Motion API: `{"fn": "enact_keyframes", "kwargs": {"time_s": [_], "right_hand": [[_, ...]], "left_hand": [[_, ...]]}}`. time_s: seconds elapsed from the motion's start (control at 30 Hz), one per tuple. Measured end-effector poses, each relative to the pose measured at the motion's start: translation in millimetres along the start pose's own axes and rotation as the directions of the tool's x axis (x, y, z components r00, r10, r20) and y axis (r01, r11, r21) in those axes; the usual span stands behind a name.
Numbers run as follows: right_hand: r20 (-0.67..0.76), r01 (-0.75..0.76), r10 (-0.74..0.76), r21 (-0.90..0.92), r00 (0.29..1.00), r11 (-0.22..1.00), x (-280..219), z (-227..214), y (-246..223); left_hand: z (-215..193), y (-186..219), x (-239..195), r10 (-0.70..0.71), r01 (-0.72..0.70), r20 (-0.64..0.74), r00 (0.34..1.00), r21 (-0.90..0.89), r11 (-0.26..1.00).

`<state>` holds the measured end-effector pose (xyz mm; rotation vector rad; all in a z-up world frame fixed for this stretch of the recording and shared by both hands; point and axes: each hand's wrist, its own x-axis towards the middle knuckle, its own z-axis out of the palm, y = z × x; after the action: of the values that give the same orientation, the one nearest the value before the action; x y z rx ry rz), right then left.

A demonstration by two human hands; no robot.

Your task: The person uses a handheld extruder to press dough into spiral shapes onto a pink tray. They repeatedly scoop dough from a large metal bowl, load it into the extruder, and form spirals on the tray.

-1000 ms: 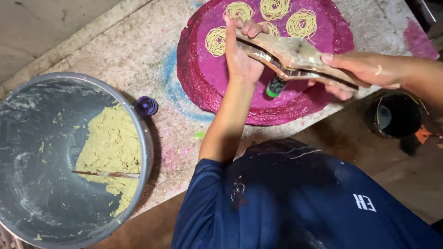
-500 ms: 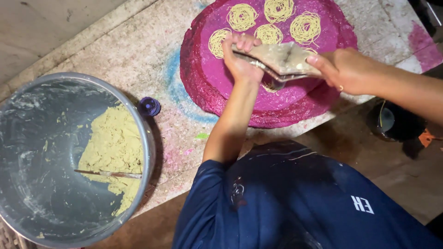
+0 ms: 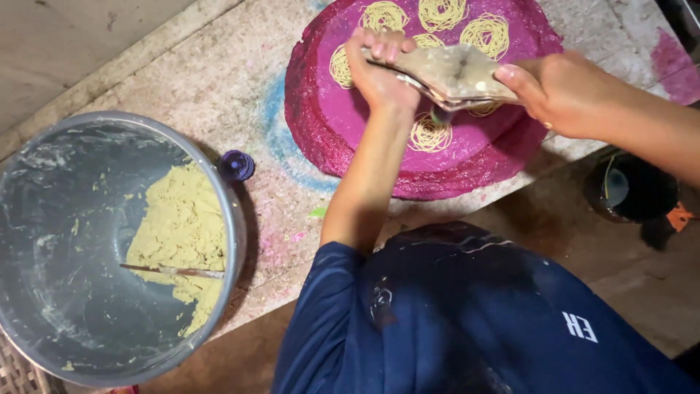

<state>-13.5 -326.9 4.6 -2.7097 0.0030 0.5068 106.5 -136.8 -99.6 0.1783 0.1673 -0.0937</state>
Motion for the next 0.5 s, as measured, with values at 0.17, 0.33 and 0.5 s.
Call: {"fn": "enact_keyframes", "kwargs": {"time_s": [0.17,0.33,0.5], "right_hand": [[0.067,-0.074,0.065,0.142,0.996,0.987,-2.6,13.3,-4.1],[0.065,-0.068,0.064,0.055,0.996,0.996,-4.7,5.0,10.5],[-0.107,0.08,-0.083,-0.03,0.991,0.996,-4.1,-3.6,19.9]], "left_hand": [[3.6,16.6,-3.0,0.016,-0.013,-0.038,0.999,0.064,0.998],[-0.8,-4.7,-7.3,0.002,0.0,-0.066,0.998,0.033,0.999],[-2.5,-18.5,14.6,0.027,-0.028,0.017,0.999,0.07,0.997]]}}
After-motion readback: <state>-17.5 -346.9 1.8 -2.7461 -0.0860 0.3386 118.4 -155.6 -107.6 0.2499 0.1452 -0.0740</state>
